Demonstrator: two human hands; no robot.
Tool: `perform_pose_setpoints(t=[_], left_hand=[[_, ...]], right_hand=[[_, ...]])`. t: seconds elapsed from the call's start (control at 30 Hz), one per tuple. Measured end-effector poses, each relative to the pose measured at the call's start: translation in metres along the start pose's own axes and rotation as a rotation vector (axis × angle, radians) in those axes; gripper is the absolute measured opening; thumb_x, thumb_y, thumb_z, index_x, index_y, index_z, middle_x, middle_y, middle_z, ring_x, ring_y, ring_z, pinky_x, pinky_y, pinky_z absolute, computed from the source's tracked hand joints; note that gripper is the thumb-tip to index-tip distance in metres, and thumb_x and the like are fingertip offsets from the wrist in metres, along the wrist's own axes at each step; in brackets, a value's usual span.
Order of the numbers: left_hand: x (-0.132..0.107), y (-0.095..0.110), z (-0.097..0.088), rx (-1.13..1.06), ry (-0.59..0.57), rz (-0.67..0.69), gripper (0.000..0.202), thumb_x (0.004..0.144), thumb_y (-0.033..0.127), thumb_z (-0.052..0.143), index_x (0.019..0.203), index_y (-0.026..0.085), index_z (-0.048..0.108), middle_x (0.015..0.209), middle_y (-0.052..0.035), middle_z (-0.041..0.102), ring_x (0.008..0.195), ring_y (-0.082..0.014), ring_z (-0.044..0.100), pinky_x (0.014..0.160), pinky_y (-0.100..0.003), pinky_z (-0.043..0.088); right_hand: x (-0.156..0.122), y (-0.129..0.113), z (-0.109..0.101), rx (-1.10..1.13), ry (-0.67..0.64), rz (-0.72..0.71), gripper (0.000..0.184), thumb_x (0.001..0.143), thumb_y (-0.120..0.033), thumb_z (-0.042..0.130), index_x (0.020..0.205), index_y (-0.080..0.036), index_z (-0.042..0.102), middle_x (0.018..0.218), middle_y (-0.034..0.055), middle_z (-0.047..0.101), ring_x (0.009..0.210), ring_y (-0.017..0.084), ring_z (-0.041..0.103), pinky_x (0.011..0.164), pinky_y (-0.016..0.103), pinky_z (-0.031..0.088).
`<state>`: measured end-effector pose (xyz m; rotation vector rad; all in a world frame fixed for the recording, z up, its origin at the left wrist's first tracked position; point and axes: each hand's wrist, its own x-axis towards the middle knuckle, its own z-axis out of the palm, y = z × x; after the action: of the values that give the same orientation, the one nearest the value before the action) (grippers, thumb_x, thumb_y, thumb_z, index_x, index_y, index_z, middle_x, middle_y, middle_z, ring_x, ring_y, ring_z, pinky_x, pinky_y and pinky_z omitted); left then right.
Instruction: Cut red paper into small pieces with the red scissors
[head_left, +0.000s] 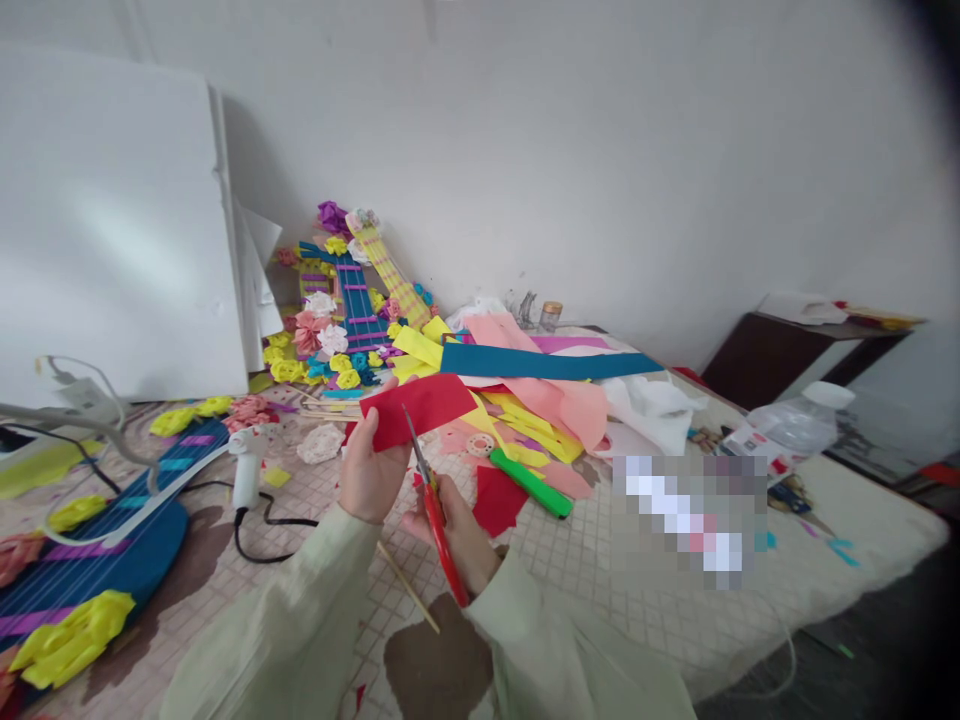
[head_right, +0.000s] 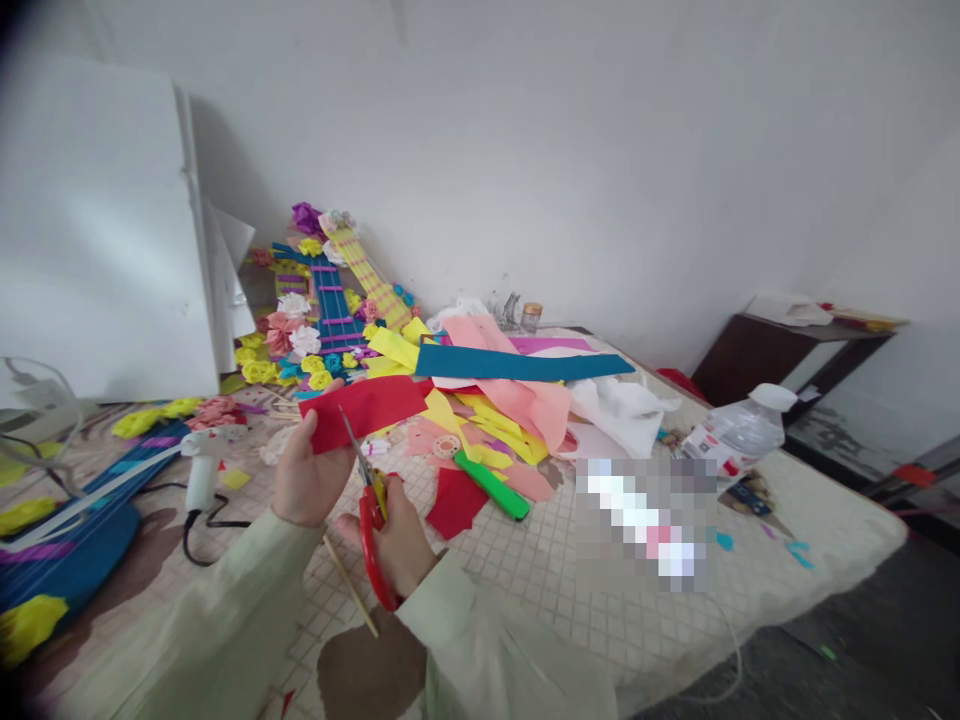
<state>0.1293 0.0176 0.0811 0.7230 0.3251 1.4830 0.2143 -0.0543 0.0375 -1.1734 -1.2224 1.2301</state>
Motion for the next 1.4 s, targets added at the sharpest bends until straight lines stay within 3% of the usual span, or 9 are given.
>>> perform_pose_setpoints(t=[0.2, 0.43, 0.63, 0.73, 0.87, 1.07, 1.23, 1.3, 1.4], left_hand=[[0.005, 0.005, 0.0, -0.004, 0.099, -0.022, 0.027, 0.083, 0.029, 0.051, 0.101, 0.018, 0.067, 0.114, -0.0079, 0.066, 0.12, -0.0219, 0.05, 0.1, -0.035, 0.041], [0.014, 0.026, 0.0, -0.047, 0.172, 0.088, 0.023, 0.085, 0.028, 0.048, 0.095, 0.02, 0.067, 0.116, -0.0059, 0.065, 0.122, -0.0236, 0.048, 0.097, -0.041, 0.044], [-0.004, 0.023, 0.002, -0.062, 0.165, -0.062, 0.026, 0.086, 0.026, 0.046, 0.102, 0.02, 0.066, 0.108, -0.0056, 0.069, 0.117, -0.0212, 0.053, 0.095, -0.036, 0.046], [-0.021, 0.012, -0.002, -0.066, 0.153, -0.182, 0.028, 0.086, 0.027, 0.046, 0.105, 0.02, 0.066, 0.105, -0.0065, 0.07, 0.115, -0.0223, 0.054, 0.096, -0.039, 0.046], [-0.041, 0.001, -0.014, -0.062, 0.147, -0.309, 0.022, 0.082, 0.024, 0.053, 0.098, 0.017, 0.068, 0.1, -0.0081, 0.072, 0.116, -0.0257, 0.054, 0.097, -0.043, 0.044], [-0.054, -0.006, -0.027, 0.002, 0.134, -0.394, 0.014, 0.07, 0.009, 0.067, 0.081, 0.016, 0.07, 0.09, -0.0067, 0.073, 0.109, -0.0285, 0.058, 0.1, -0.051, 0.04], [-0.056, -0.005, -0.033, 0.059, 0.137, -0.346, 0.019, 0.069, 0.011, 0.07, 0.087, 0.016, 0.07, 0.093, -0.0088, 0.073, 0.112, -0.0298, 0.056, 0.1, -0.051, 0.039], [-0.058, -0.004, -0.036, 0.085, 0.147, -0.367, 0.024, 0.067, 0.012, 0.071, 0.091, 0.016, 0.07, 0.093, -0.0096, 0.073, 0.112, -0.0309, 0.056, 0.099, -0.051, 0.04], [-0.06, -0.001, -0.041, 0.092, 0.189, -0.395, 0.025, 0.064, 0.01, 0.072, 0.089, 0.016, 0.071, 0.09, -0.0093, 0.073, 0.109, -0.0311, 0.057, 0.098, -0.049, 0.042]], right_hand=[[0.001, 0.01, -0.002, -0.003, -0.028, -0.02, 0.031, 0.069, -0.034, 0.065, 0.079, -0.023, 0.037, 0.072, -0.0042, 0.04, 0.065, 0.013, 0.04, 0.066, 0.029, 0.036], [0.006, 0.011, -0.008, 0.142, -0.012, -0.066, 0.03, 0.071, -0.042, 0.063, 0.077, -0.022, 0.041, 0.07, -0.0032, 0.043, 0.064, 0.012, 0.041, 0.063, 0.028, 0.039], [0.013, 0.003, -0.021, 0.425, 0.235, -0.181, 0.03, 0.074, -0.047, 0.06, 0.079, -0.02, 0.048, 0.07, -0.0013, 0.053, 0.051, 0.009, 0.04, 0.051, 0.024, 0.034], [0.015, -0.002, -0.032, 0.525, 0.329, -0.173, 0.031, 0.07, -0.043, 0.066, 0.076, -0.02, 0.046, 0.063, -0.0053, 0.05, 0.045, 0.005, 0.034, 0.046, 0.022, 0.032], [0.015, -0.007, -0.049, 0.405, 0.397, -0.113, 0.034, 0.062, -0.033, 0.073, 0.074, -0.02, 0.044, 0.047, -0.0114, 0.036, 0.039, 0.005, 0.031, 0.04, 0.019, 0.026], [0.017, -0.009, -0.067, 0.186, 0.313, -0.175, 0.035, 0.059, -0.034, 0.074, 0.075, -0.018, 0.047, 0.056, -0.0077, 0.047, 0.042, 0.005, 0.039, 0.042, 0.02, 0.03], [0.008, -0.008, -0.089, 0.134, 0.576, -0.235, 0.035, 0.065, -0.044, 0.069, 0.077, -0.019, 0.048, 0.053, -0.0067, 0.046, 0.04, 0.005, 0.035, 0.038, 0.02, 0.028], [-0.006, -0.009, -0.102, 0.078, 0.593, -0.182, 0.033, 0.068, -0.045, 0.066, 0.075, -0.019, 0.048, 0.047, -0.0075, 0.042, 0.037, 0.006, 0.034, 0.036, 0.02, 0.025], [-0.029, -0.01, -0.122, -0.134, 0.466, 0.0, 0.028, 0.069, -0.042, 0.064, 0.071, -0.019, 0.049, 0.039, -0.0076, 0.039, 0.033, 0.009, 0.037, 0.034, 0.022, 0.024]])
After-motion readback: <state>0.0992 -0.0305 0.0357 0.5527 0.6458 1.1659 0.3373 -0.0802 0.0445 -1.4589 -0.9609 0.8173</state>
